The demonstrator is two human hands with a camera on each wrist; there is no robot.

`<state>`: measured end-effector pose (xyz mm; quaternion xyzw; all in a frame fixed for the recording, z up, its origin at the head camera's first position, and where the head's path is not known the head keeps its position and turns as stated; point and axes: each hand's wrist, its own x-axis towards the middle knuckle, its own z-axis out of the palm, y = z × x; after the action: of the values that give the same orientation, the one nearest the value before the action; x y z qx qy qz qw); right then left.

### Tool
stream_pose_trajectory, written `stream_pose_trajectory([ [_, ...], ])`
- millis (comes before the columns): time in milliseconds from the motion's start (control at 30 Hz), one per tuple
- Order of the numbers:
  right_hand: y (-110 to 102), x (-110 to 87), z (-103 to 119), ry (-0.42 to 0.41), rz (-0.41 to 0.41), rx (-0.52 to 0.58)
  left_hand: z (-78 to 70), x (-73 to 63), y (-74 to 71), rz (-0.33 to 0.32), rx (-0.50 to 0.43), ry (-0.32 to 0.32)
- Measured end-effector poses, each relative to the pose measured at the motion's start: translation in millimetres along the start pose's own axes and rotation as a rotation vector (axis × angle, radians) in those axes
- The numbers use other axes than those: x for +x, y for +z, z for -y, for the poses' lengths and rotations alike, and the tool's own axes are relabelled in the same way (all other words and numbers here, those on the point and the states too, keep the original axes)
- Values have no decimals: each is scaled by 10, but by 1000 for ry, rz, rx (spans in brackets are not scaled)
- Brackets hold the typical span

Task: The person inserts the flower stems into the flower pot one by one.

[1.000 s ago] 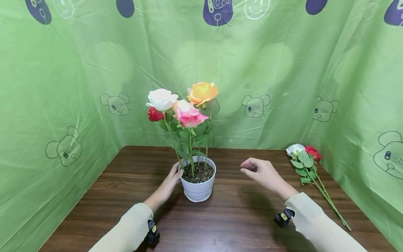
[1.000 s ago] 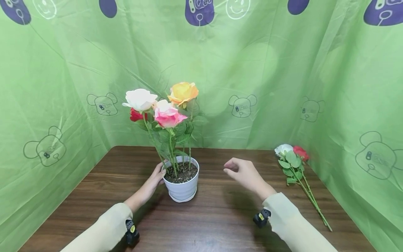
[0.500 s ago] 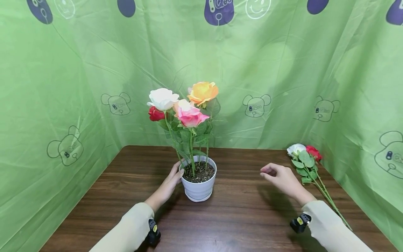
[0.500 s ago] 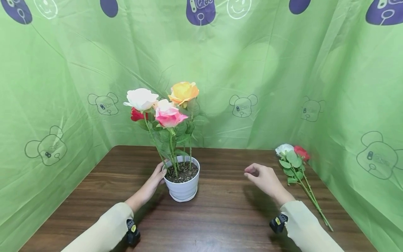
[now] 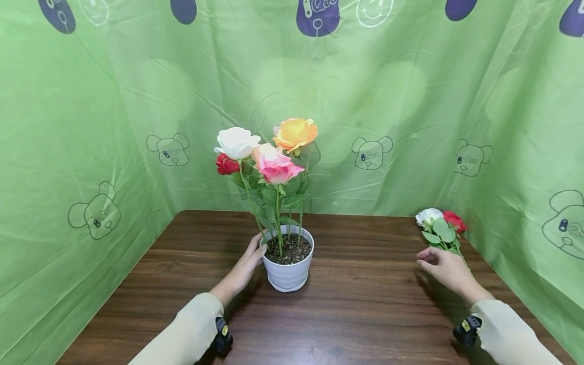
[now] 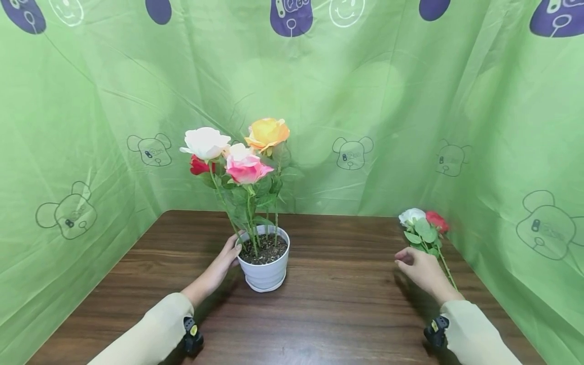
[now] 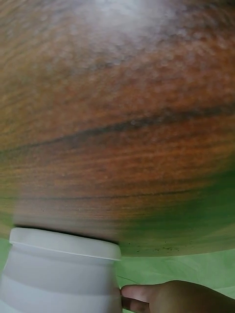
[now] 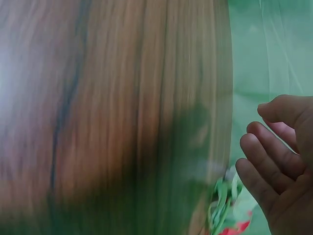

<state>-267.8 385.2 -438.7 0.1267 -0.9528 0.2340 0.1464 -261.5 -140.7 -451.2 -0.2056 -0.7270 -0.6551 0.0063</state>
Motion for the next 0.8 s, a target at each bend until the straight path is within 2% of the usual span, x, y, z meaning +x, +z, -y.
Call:
stream_pose_trajectory([
  [533,-243,-162,-610,145,-56,-66,2,-5,2,-6,10,-35],
  [800,-374,-181,-770,173,-21,-71,-2,-12,6,-9,5,-28],
])
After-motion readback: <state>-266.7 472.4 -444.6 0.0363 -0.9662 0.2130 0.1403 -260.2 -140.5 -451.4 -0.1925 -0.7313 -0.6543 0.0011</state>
